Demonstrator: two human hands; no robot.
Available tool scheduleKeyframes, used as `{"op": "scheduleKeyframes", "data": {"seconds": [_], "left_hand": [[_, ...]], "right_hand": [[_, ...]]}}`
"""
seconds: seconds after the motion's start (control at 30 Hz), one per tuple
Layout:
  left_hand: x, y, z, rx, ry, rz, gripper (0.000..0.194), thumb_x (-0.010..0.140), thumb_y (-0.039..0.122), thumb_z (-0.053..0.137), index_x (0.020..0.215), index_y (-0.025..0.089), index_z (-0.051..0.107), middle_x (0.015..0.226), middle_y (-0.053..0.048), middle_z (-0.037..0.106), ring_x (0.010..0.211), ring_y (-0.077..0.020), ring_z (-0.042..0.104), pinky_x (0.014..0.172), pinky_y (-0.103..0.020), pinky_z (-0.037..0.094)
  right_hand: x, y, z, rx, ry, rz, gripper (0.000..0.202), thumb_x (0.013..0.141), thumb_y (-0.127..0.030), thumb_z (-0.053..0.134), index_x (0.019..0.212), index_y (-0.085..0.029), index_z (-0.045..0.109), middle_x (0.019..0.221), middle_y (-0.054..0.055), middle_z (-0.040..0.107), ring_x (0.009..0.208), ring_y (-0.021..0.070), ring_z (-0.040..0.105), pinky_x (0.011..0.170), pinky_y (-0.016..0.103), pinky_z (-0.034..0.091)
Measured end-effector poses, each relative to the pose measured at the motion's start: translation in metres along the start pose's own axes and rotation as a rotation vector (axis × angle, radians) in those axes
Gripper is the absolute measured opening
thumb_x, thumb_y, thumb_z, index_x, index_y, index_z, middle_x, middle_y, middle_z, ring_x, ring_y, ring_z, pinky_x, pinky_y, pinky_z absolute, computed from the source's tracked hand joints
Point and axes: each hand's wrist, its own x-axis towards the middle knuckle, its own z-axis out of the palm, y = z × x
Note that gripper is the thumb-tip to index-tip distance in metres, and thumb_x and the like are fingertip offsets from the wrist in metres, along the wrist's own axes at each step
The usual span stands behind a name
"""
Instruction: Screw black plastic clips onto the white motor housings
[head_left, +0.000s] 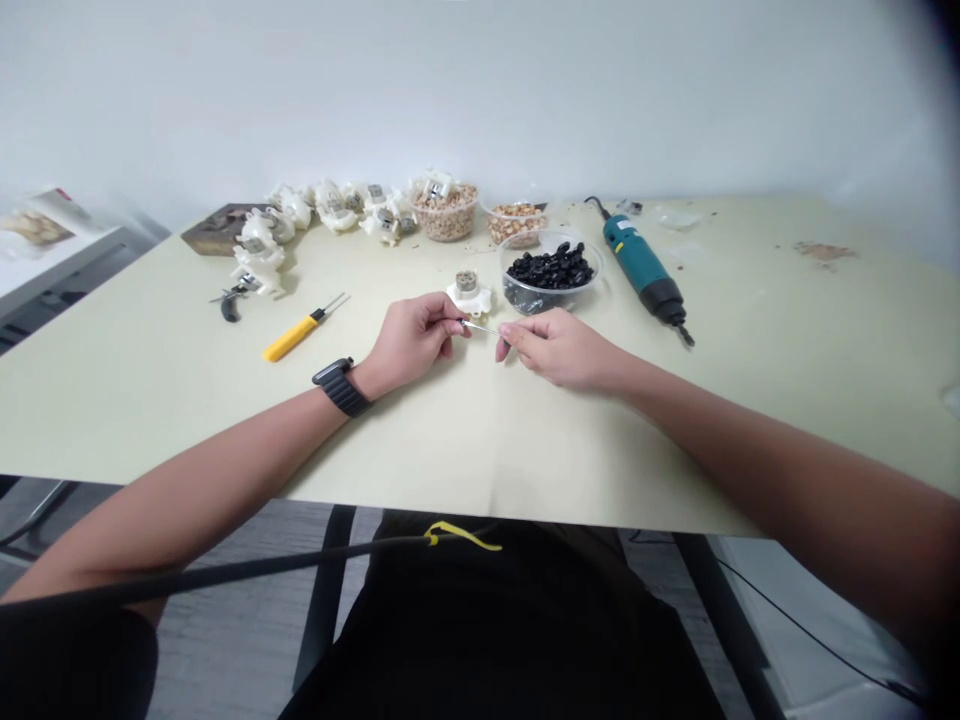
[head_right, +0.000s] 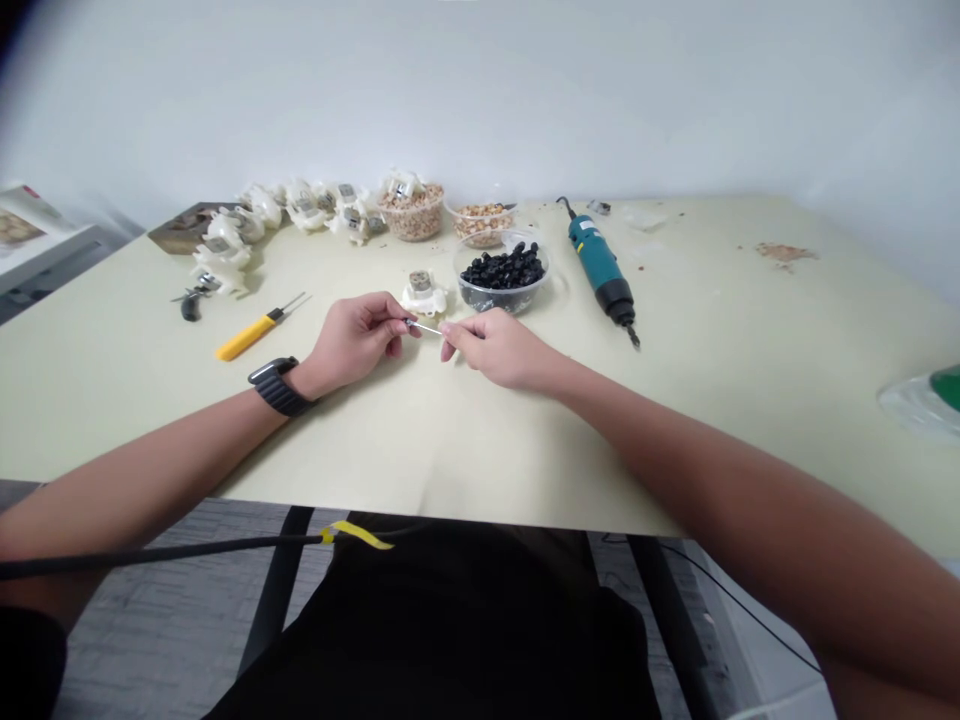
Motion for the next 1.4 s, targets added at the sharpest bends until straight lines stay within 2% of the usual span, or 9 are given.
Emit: {"op": "scheduleKeyframes", "data": {"seconds": [0.13,0.27,0.57,0.7,0.8,0.93,1.03,1.23,1.4], "left_hand": [[-0.003,0.0,0.003,0.032,0.048,0.006,0.01,0.087,0.013,0.061,0.082,0.016,0.069,0.076,-0.003,0.078,0.052,-0.0096,0.06,0.055,-0.023,0.047],[-0.004,0.0,0.003,0.035,0.042,-0.007,0.012,0.084,0.013,0.059,0.079,0.016,0.07,0.07,-0.001,0.075,0.051,-0.0095,0.058,0.055,-0.023,0.046],[-0.003,-0.001,-0.001,0.008,-0.037,-0.043,0.012,0.084,0.014,0.06,0.076,0.016,0.069,0.066,-0.002,0.072,0.05,-0.01,0.058,0.053,-0.023,0.044],[-0.002,0.002,0.0,-0.017,-0.021,-0.047,0.009,0.084,0.015,0.062,0.077,0.017,0.067,0.071,-0.002,0.074,0.05,-0.0095,0.058,0.052,-0.022,0.044],[-0.002,0.004,0.002,-0.026,-0.004,-0.026,0.005,0.083,0.015,0.064,0.079,0.017,0.066,0.075,-0.003,0.076,0.052,-0.0093,0.058,0.053,-0.022,0.045],[-0.003,0.005,0.002,-0.005,0.003,-0.014,0.006,0.083,0.016,0.065,0.078,0.018,0.066,0.075,-0.003,0.076,0.053,-0.0093,0.058,0.054,-0.022,0.046],[-0.003,0.002,0.002,0.005,-0.005,-0.013,0.008,0.083,0.016,0.062,0.076,0.017,0.066,0.073,-0.002,0.076,0.052,-0.0094,0.058,0.054,-0.023,0.046],[-0.004,-0.001,0.0,0.029,-0.052,-0.009,0.012,0.083,0.016,0.059,0.077,0.016,0.07,0.065,-0.001,0.071,0.052,-0.0107,0.059,0.054,-0.023,0.044],[-0.004,0.001,0.0,-0.001,-0.047,-0.041,0.008,0.084,0.017,0.062,0.077,0.017,0.067,0.068,-0.002,0.072,0.051,-0.0104,0.058,0.053,-0.023,0.044]], "right_hand": [[0.0,-0.002,0.001,-0.077,0.031,-0.041,0.047,0.104,-0.056,0.059,0.084,-0.018,0.076,0.058,-0.005,0.043,0.052,0.0109,0.034,0.055,0.032,0.028],[0.0,-0.003,0.002,-0.277,0.101,-0.171,0.038,0.104,-0.043,0.056,0.081,-0.018,0.073,0.064,-0.002,0.057,0.058,0.0124,0.043,0.063,0.032,0.031],[-0.002,0.0,0.002,-0.821,0.126,-0.365,0.035,0.109,-0.039,0.053,0.092,-0.014,0.071,0.073,0.008,0.064,0.065,0.0179,0.043,0.065,0.035,0.021],[-0.003,0.0,0.001,-0.607,0.189,-0.371,0.023,0.103,-0.034,0.062,0.102,-0.015,0.076,0.082,0.007,0.071,0.07,0.0177,0.053,0.07,0.032,0.031],[-0.002,-0.004,-0.001,-0.416,0.207,-0.203,0.025,0.097,-0.041,0.073,0.1,-0.016,0.075,0.075,0.002,0.068,0.068,0.0164,0.054,0.07,0.031,0.034],[-0.002,-0.01,0.0,-0.305,0.081,-0.064,0.045,0.108,-0.043,0.05,0.077,-0.018,0.071,0.068,0.003,0.066,0.065,0.016,0.055,0.068,0.033,0.034],[-0.004,-0.011,0.004,-0.462,0.117,-0.156,0.045,0.11,-0.039,0.048,0.076,-0.018,0.067,0.069,0.004,0.065,0.064,0.0163,0.051,0.069,0.034,0.031],[-0.01,-0.008,0.005,-0.935,0.147,-0.334,0.038,0.112,-0.041,0.05,0.095,-0.013,0.071,0.079,0.012,0.068,0.067,0.0205,0.049,0.065,0.037,0.019],[-0.008,-0.004,0.002,-0.692,0.207,-0.398,0.029,0.107,-0.037,0.06,0.09,-0.017,0.071,0.081,0.008,0.07,0.073,0.0194,0.055,0.069,0.034,0.029]]}}
